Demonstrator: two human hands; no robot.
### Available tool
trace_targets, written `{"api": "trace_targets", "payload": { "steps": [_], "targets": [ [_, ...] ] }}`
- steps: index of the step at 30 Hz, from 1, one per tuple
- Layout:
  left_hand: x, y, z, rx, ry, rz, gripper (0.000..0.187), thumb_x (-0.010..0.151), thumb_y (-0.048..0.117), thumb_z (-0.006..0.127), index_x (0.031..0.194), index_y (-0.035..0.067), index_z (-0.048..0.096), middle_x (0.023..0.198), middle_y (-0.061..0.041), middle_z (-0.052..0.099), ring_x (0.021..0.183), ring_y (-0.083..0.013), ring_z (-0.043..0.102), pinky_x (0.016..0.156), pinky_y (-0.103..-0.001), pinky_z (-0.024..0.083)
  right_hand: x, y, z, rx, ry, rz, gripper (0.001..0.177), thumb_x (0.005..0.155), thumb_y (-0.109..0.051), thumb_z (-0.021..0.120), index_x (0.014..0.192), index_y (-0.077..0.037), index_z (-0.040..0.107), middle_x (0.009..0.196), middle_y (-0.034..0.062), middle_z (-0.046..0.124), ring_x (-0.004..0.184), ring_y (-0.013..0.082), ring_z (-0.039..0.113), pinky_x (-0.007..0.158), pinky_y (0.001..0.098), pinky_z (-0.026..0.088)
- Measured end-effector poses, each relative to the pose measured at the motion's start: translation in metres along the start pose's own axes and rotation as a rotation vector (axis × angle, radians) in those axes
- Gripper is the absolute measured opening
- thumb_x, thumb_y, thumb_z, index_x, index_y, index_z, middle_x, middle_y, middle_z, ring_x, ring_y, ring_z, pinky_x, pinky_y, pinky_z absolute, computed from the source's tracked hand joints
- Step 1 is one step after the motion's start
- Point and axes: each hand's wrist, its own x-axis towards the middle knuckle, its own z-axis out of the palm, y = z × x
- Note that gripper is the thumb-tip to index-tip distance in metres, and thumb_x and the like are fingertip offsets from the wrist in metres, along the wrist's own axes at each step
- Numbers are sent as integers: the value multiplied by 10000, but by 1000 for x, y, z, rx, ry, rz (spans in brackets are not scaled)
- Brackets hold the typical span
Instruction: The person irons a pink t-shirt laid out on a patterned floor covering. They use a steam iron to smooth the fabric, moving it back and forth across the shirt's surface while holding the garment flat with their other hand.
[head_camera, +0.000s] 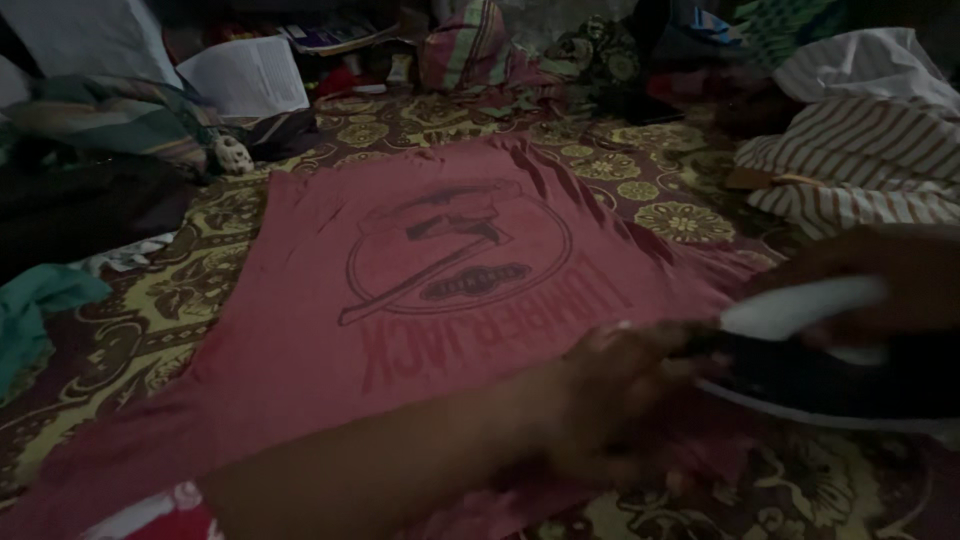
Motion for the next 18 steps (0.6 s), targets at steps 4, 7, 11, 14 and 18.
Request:
{"api": "trace_targets", "payload": {
  "steps": [4,7,11,14,18],
  "targets": [
    [-2,-1,4,21,-122,14,978,912,625,618,1654,88,274,1620,-271,348,1502,-439,389,1279,-651,286,-3,19,3,-46,21,70,592,910,-426,688,1479,-291,597,1176,13,799,937,179,787,861,383,628],
    [10,3,-5,43,-162,-23,1009,877,620,626,1612,63,217,1636,-298,279,1510,-468,323,1233,-663,215,-1,28,-12,-101,100,173,586,919,-419,680,1484,-295,589,1182,14,799,924,180,788,853,382,631],
    [25,19,-26,124,-121,-84,1013,917,605,580,1686,108,147,1718,-235,187,1624,-453,200,1264,-714,120,1,30,-40,-198,223,301,577,930,-410,669,1490,-302,579,1190,15,800,907,183,789,842,381,635],
    [48,37,-46,410,-24,-66,891,1011,654,500,1671,180,137,1770,-150,129,1682,-384,100,1324,-680,82,11,15,-43,-301,269,345,571,939,-404,662,1494,-306,572,1196,16,800,894,185,790,834,380,639],
    [118,36,-56,689,-183,-272,861,1049,765,325,1689,257,53,1770,-102,21,1649,-317,-14,1307,-661,16,18,-6,-18,-431,218,376,563,951,-395,651,1500,-313,562,1204,18,800,877,187,791,823,378,643]
  ]
}}
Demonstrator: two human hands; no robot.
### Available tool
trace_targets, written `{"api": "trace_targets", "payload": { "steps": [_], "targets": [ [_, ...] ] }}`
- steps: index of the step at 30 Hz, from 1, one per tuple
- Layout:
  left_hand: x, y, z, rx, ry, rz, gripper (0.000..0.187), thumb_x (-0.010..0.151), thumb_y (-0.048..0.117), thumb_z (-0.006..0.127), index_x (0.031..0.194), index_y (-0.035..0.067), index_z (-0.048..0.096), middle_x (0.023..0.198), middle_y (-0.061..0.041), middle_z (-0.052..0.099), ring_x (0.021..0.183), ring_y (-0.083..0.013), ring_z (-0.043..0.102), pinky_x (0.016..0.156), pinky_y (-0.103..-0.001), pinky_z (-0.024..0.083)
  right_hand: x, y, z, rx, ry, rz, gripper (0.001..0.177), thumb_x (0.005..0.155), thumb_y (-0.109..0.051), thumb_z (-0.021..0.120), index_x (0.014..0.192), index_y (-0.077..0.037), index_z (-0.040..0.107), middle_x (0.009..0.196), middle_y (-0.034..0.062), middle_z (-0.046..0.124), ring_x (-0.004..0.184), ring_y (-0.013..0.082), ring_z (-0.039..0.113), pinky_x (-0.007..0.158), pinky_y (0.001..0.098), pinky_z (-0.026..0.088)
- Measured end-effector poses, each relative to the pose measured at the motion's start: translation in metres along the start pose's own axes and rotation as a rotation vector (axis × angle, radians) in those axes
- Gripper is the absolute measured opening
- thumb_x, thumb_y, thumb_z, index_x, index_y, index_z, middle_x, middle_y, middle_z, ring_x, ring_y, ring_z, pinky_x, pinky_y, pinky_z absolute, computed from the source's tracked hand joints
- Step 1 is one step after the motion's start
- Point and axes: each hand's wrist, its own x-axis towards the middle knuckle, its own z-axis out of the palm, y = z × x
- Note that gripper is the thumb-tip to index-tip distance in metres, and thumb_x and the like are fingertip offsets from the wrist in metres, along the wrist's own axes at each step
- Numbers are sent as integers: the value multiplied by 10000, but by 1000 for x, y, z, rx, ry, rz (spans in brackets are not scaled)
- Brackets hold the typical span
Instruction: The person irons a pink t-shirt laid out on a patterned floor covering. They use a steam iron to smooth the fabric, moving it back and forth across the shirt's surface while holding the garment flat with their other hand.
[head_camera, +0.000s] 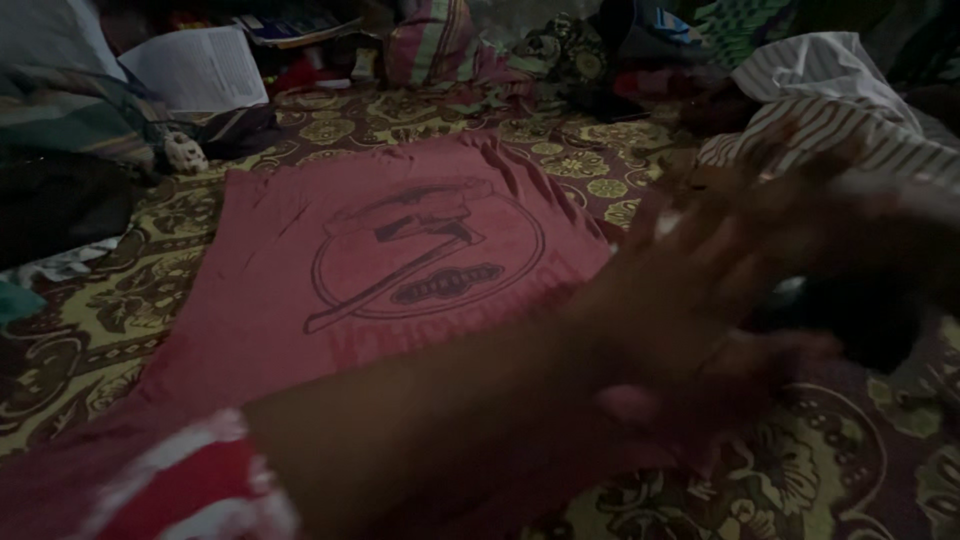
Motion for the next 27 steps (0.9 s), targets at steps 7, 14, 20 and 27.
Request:
{"api": "trace_targets", "payload": {
  "steps": [7,14,20,27],
  "targets": [
    [-17,5,63,-269,95,-73,931,1012,762,299,1706,231,-25,1813,-140,-85,1671,-413,-107,1228,-718,24,17,37,49,97,40,55,550,971,-379,633,1511,-324,545,1219,21,800,848,191,793,804,376,651],
    [-11,14,125,-548,143,-155,896,1051,668,315,1736,190,-8,1824,-153,-52,1680,-440,-93,1246,-735,43,33,78,53,80,65,179,570,995,-374,626,1551,-340,502,1132,30,786,740,165,747,722,354,640],
    [-15,14,112,-535,50,-111,992,1000,659,422,1699,109,-17,1769,-226,-13,1611,-473,-34,1229,-698,99,-5,46,-4,40,78,186,617,1010,-447,602,1597,-355,435,919,27,774,584,119,654,608,307,591],
    [-16,17,94,-431,31,-105,1311,766,689,675,1662,109,-85,1744,-226,-110,1594,-485,-52,1195,-709,77,-8,35,39,-136,-24,125,601,1036,-491,570,1610,-388,426,799,38,787,521,121,619,568,291,563]
  ]
}}
